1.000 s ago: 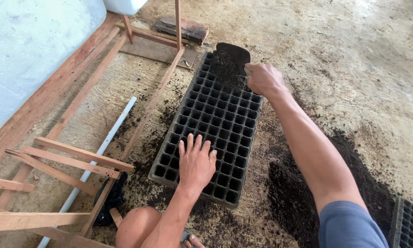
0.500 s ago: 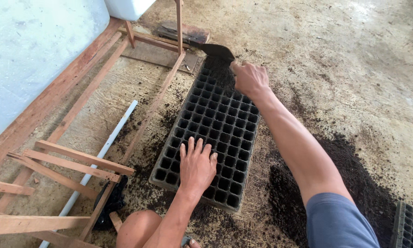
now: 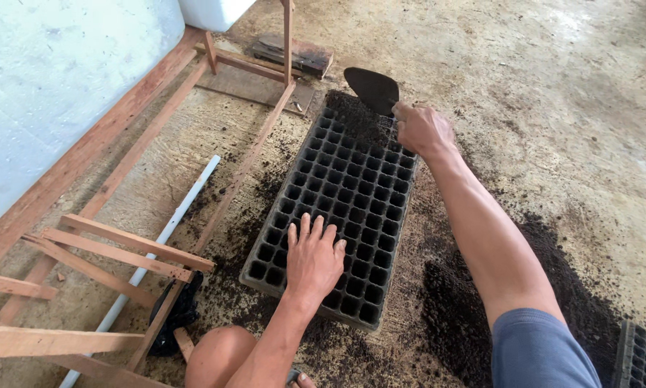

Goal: The person scoops soil from a pile on the floor using a trowel and fills the cells of a seed tray. They repeatedly transfer soil from the pile to the tray, leveling it with the trowel and occasionally using their hand to press the soil down.

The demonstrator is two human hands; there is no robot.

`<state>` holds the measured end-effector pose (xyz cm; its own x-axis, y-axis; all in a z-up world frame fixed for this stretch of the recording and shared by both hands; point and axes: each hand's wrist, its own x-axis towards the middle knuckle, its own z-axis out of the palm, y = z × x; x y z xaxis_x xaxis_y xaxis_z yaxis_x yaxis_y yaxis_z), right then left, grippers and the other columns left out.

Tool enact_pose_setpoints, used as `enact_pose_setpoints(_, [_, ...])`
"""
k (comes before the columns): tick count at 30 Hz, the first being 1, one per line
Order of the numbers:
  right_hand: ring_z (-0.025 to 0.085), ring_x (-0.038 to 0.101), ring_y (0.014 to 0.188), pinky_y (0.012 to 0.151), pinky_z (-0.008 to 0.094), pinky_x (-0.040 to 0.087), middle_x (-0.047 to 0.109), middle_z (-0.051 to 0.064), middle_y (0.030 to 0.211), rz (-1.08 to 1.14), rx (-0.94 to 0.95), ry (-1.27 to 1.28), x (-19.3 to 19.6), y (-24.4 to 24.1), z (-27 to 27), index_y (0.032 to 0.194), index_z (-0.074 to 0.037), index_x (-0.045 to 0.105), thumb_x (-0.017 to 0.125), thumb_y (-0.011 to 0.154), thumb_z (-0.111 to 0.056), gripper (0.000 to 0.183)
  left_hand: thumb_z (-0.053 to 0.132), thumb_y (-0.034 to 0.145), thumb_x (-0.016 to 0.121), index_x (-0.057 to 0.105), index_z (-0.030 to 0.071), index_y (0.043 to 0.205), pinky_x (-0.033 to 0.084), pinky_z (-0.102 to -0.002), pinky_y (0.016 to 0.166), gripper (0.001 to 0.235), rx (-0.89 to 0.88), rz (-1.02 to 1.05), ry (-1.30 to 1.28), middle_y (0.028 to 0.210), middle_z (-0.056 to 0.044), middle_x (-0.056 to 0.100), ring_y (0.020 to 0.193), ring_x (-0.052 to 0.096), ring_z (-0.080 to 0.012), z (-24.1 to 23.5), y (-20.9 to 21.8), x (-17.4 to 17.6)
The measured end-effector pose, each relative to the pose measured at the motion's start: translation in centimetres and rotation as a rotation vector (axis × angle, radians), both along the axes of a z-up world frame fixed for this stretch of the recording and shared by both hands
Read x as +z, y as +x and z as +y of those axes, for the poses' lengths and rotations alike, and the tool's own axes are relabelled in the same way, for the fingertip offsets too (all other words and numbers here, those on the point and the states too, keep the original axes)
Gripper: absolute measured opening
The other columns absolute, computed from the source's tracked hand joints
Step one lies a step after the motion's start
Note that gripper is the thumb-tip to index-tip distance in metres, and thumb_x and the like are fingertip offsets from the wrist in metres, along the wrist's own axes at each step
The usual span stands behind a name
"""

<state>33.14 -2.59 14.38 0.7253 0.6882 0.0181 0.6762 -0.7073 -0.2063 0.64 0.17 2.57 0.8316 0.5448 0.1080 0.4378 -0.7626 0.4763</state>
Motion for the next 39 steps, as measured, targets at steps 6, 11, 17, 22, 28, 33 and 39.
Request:
enact_pose_setpoints(6, [0.041,0.076,0.109,0.094,0.057,0.06,0.073,0.025,0.124,-0.3,0.229,-0.144,2.8,-3.2,-2.4,0.153,-0.025,0.062,0.05,0.113,-0.025,0.042,0.04,0.108,0.05,0.065,0.006,0.146,0.021,-0.066,0.129,0.052,-0.012,0.017,-0.029,0.159,-0.024,0.054,0.16,0.034,-0.047,-0.1,-0.2,0.6])
enact_pose_setpoints(11, [0.037,0.078,0.104,0.083,0.051,0.064,0.074,0.024,0.122,-0.461,0.281,-0.174,2.6,-1.9,-4.0,0.154,-0.017,0.059,0.05,0.117,-0.029,0.04,0.039,0.107,0.052,0.064,0.006,0.147,0.021,-0.065,0.128,0.053,-0.017,0.007,-0.011,0.159,-0.024,0.055,0.159,0.034,-0.0471,-0.1,-0.4,0.4])
enact_pose_setpoints(17, [0.037,0.068,0.126,0.101,0.053,0.059,0.069,0.02,0.135,-0.579,0.244,-0.141,-5.2,5.5,2.6,0.148,-0.007,0.06,0.094,0.083,-0.025,0.076,0.042,0.107,0.051,0.065,0.007,0.145,0.021,-0.067,0.128,0.053,-0.002,0.034,0.0,0.158,-0.024,0.055,0.159,0.033,-0.0486,-0.3,0.2,0.5])
enact_pose_setpoints(22, [0.033,0.067,0.124,0.098,0.05,0.06,0.07,0.015,0.129,-0.558,0.319,-0.066,-7.2,5.6,4.2,0.15,-0.012,0.061,0.075,0.1,-0.02,0.052,0.042,0.107,0.053,0.065,0.007,0.144,0.023,-0.068,0.126,0.052,-0.009,0.026,0.018,0.157,-0.025,0.056,0.158,0.034,-0.051,-0.5,0.5,1.0])
enact_pose_setpoints(28, [0.033,0.07,0.123,0.1,0.046,0.058,0.072,0.013,0.121,-0.592,0.469,-0.025,-4.8,1.8,-1.6,0.144,-0.015,0.063,0.065,0.107,-0.024,0.038,0.041,0.107,0.052,0.064,0.007,0.147,0.022,-0.068,0.127,0.054,-0.024,0.053,-0.045,0.161,-0.024,0.053,0.16,0.031,-0.0498,-0.4,-0.1,1.6])
enact_pose_setpoints(33, [0.038,0.069,0.124,0.101,0.057,0.059,0.069,0.015,0.129,-0.37,0.219,-0.03,-2.6,-1.3,-5.8,0.157,-0.027,0.055,0.061,0.113,-0.029,0.045,0.04,0.109,0.05,0.061,0.007,0.151,0.02,-0.067,0.129,0.054,-0.043,0.066,-0.076,0.164,-0.025,0.05,0.161,0.029,-0.0485,-0.6,-0.8,1.9])
enact_pose_setpoints(39, [0.048,0.07,0.121,0.107,0.062,0.054,0.073,0.02,0.13,0.015,-0.165,-0.023,-7.1,0.4,-8.9,0.146,-0.033,0.062,0.057,0.106,-0.042,0.041,0.039,0.106,0.055,0.059,0.008,0.154,0.017,-0.065,0.13,0.057,-0.051,0.047,-0.005,0.165,-0.023,0.048,0.163,0.028,-0.0455,-0.7,-0.9,0.6])
